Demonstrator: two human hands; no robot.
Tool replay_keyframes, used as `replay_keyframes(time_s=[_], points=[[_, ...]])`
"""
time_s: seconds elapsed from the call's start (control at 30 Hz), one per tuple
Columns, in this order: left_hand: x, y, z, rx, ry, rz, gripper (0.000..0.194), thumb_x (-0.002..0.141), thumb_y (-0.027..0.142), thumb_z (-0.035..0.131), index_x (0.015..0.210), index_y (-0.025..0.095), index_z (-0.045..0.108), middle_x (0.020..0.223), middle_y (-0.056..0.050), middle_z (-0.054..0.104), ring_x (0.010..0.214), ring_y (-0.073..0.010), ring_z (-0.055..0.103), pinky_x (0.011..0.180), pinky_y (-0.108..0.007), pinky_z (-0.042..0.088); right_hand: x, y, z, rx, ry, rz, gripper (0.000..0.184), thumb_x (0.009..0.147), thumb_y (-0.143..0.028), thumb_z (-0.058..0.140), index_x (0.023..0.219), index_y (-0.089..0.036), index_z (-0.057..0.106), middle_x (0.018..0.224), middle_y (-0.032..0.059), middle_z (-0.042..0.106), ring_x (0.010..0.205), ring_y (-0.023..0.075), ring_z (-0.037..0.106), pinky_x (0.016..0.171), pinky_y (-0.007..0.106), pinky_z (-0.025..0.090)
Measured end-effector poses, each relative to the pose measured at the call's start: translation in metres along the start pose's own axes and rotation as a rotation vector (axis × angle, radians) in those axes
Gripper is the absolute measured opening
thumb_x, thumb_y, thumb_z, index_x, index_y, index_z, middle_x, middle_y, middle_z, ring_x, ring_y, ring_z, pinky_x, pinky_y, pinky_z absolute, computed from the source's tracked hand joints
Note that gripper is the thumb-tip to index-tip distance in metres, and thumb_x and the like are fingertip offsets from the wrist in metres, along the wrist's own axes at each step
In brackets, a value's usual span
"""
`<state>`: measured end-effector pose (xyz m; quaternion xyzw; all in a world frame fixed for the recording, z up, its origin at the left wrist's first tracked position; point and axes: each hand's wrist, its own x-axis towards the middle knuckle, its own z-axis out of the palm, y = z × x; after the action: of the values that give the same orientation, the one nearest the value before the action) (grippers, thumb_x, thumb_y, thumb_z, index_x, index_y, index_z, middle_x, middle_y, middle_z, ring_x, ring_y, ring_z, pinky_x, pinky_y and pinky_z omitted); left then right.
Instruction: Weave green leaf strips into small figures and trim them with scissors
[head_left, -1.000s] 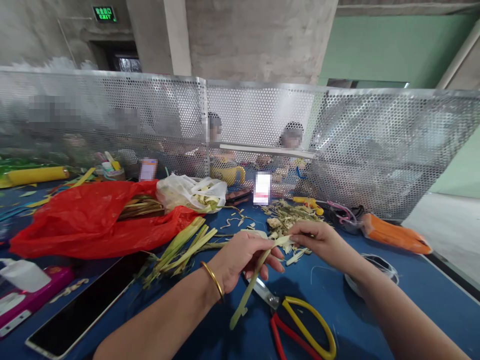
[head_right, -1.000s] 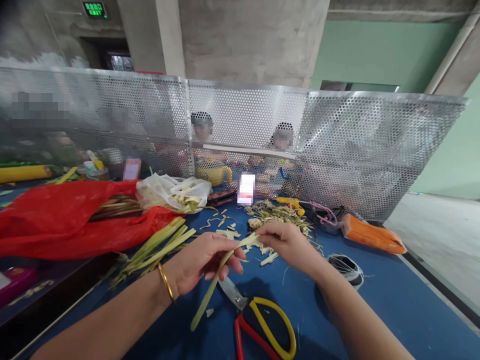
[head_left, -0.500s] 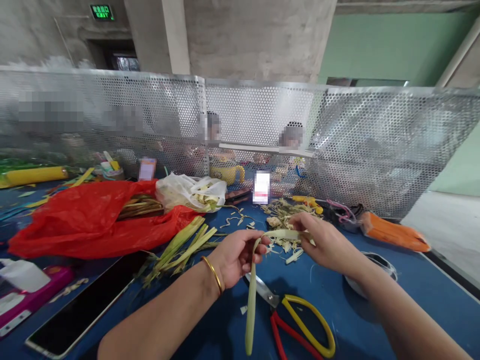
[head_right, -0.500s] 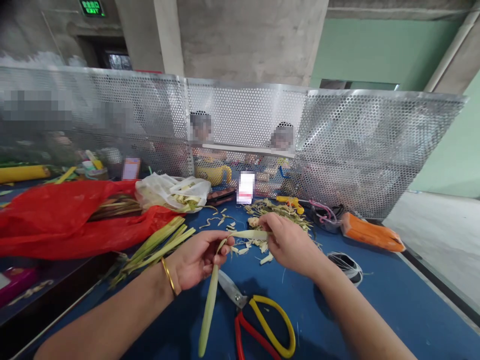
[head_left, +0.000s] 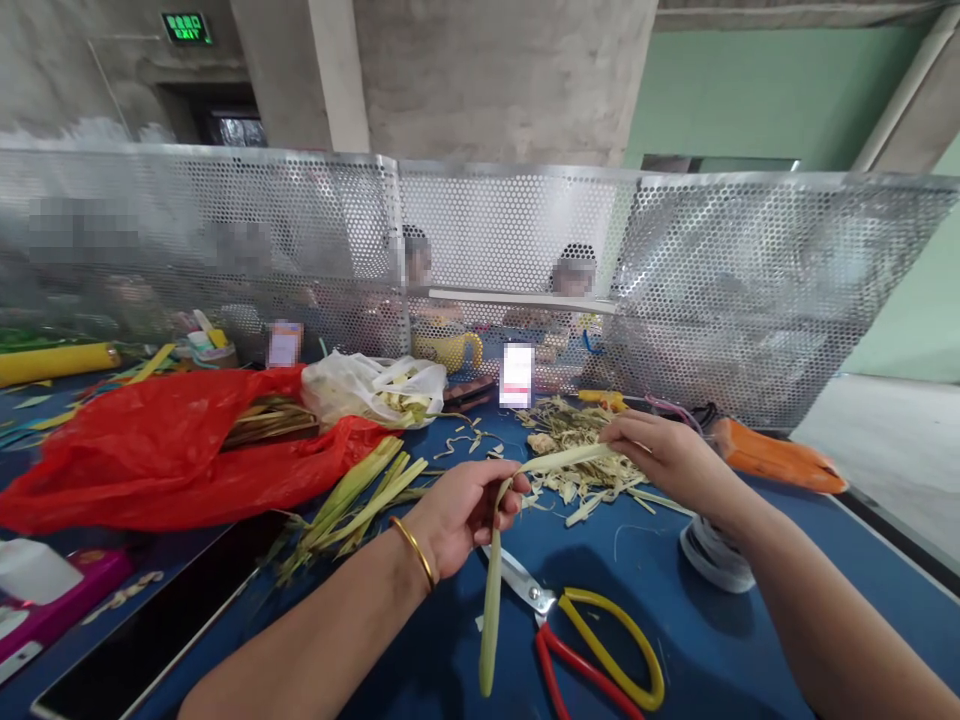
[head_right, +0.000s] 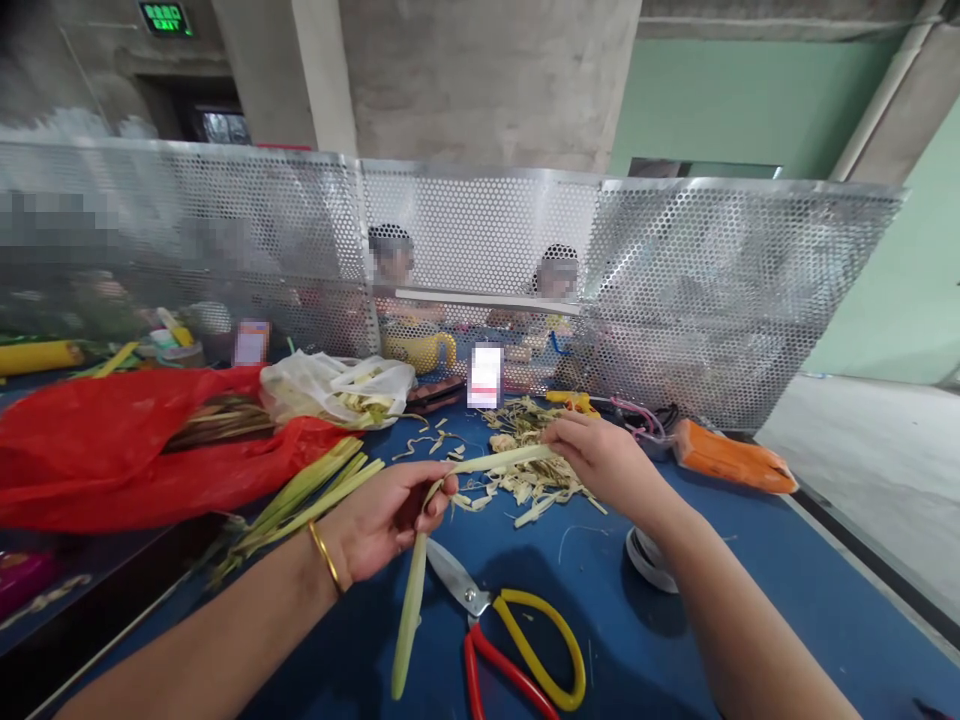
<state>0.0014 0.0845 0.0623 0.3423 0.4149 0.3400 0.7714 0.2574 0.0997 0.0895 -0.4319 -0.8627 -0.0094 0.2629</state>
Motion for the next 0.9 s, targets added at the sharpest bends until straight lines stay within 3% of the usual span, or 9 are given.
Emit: replay_keyframes(time_s=[0.17,0.3,0.4,0.57,0.9], points=[[0.001,0.001,-0.002,-0.083,-0.015,-0.013,0.019,0.08,0.025,0.054,0.066,0.012,0.058,0.048,0.004,0.046,0.036,-0.0036,0.039,0.033,-0.016,0.012,0.0,-0.002,0.0,0.057,0.032,0.009,0.017,0.084,-0.015,0.046,0.092,-0.02,0.061,0.089,0.0056,0.063,0.08,0.0175,0.059,0.069,0.029,0.046],[0.001,0.003,-0.002,-0.164,-0.001,-0.027,0.019,0.081,0.022,0.052,0.064,0.013,0.055,0.047,0.005,0.043,0.035,-0.0032,0.037,0.033,-0.016,0.01,0.0,0.006,0.006,0.224,0.094,0.236,0.011,0.083,-0.027,0.055,0.08,-0.02,0.063,0.069,0.0006,0.06,0.06,0.0135,0.051,0.055,0.026,0.04],[0.002,0.002,-0.001,-0.199,-0.002,-0.009,0.019,0.082,0.022,0.051,0.065,0.013,0.054,0.047,0.005,0.043,0.035,-0.0032,0.038,0.033,-0.015,0.012,0.002,0.007,0.016,0.53,0.179,0.438,0.018,0.077,-0.036,0.063,0.074,-0.018,0.063,0.06,-0.0021,0.056,0.055,0.0117,0.049,0.054,0.026,0.039],[0.002,-0.002,0.002,-0.141,-0.009,0.05,0.019,0.083,0.022,0.051,0.068,0.013,0.055,0.05,0.004,0.045,0.038,-0.0035,0.04,0.034,-0.016,0.015,0.008,-0.002,0.032,1.115,0.425,0.684,0.029,0.056,-0.033,0.081,0.074,-0.018,0.064,0.066,-0.0011,0.061,0.058,0.0119,0.055,0.06,0.028,0.048],[-0.003,0.0,0.002,0.198,0.011,0.195,0.023,0.08,0.031,0.054,0.065,0.013,0.058,0.049,0.002,0.051,0.039,-0.0046,0.041,0.035,-0.017,0.015,0.007,-0.002,0.024,1.157,0.457,0.643,0.028,0.056,-0.032,0.081,0.075,-0.019,0.065,0.07,-0.0005,0.063,0.061,0.0117,0.059,0.062,0.027,0.05]])
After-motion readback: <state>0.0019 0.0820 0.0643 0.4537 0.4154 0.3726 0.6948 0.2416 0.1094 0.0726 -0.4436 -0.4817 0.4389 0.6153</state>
